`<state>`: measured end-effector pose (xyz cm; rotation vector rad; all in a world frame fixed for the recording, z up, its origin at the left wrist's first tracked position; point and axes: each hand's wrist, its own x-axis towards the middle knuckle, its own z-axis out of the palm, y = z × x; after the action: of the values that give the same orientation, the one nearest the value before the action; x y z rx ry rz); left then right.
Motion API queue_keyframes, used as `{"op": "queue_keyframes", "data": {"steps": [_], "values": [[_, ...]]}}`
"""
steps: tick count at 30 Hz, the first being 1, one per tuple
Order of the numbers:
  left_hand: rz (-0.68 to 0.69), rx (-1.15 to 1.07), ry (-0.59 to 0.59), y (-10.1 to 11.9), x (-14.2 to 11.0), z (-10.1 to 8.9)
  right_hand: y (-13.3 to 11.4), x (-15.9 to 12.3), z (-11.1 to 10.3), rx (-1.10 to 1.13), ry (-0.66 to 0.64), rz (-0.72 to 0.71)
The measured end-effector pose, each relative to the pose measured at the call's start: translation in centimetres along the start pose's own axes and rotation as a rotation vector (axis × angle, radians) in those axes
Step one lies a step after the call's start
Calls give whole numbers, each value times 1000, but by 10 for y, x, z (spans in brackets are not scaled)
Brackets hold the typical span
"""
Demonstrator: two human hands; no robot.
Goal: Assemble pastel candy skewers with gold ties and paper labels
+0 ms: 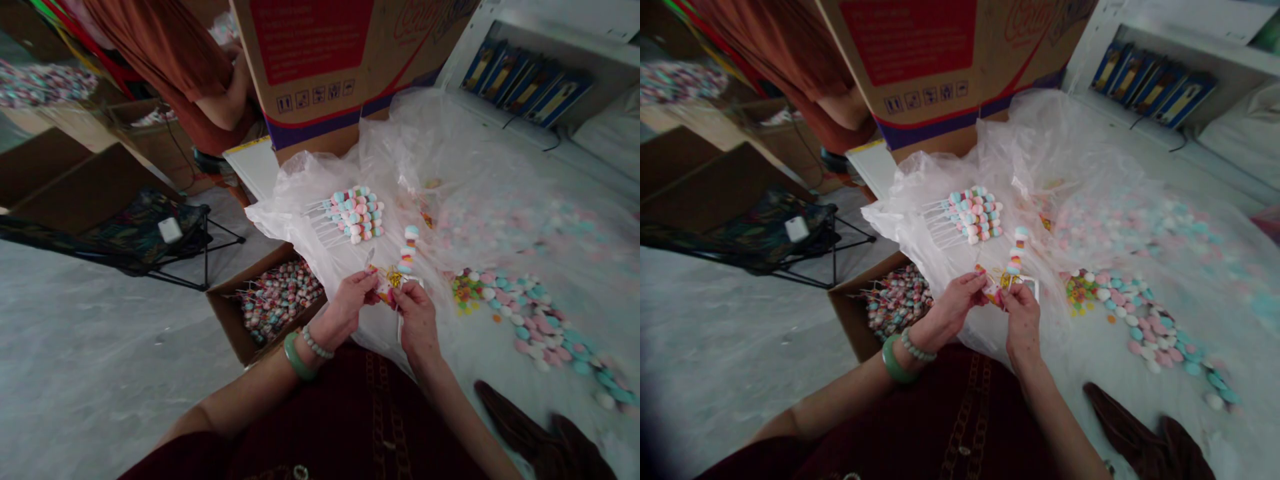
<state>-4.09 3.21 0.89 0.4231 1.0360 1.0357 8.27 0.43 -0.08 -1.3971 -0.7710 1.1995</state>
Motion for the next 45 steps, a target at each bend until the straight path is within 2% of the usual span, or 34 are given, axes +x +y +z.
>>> {"op": "queue_keyframes", "data": {"steps": [3, 6, 10, 15, 20, 25, 28, 33, 37, 41, 45], "values": [[-178, -240, 41, 13, 10, -11, -5, -10, -15, -111, 1, -1], [-270, -419, 20, 24, 17, -21, -7, -24, -31, -158, -33, 15], [-287, -515, 2, 28, 19, -29, -5, -39, -42, -210, -81, -7], [-293, -574, -15, 26, 20, -34, -7, -46, -44, -306, -74, -48], [-321, -589, -58, 24, 21, -38, -9, -47, -42, -464, -47, -83], [-290, -535, -117, 28, 20, -39, -4, -47, -46, -635, -9, -122], [-230, -474, -109, 34, 20, -39, 2, -46, -54, -766, 27, -278], [-130, -384, -51, 41, 17, -38, 10, -42, -65, -996, 83, -720], [-115, -323, -72, 42, 16, -38, 9, -38, -68, -1143, 78, -980], [-165, -376, -35, 42, 17, -38, 6, -39, -69, -1223, 21, -1124], [-267, -450, -27, 43, 17, -37, 5, -41, -67, -1190, -13, -1130]]}}
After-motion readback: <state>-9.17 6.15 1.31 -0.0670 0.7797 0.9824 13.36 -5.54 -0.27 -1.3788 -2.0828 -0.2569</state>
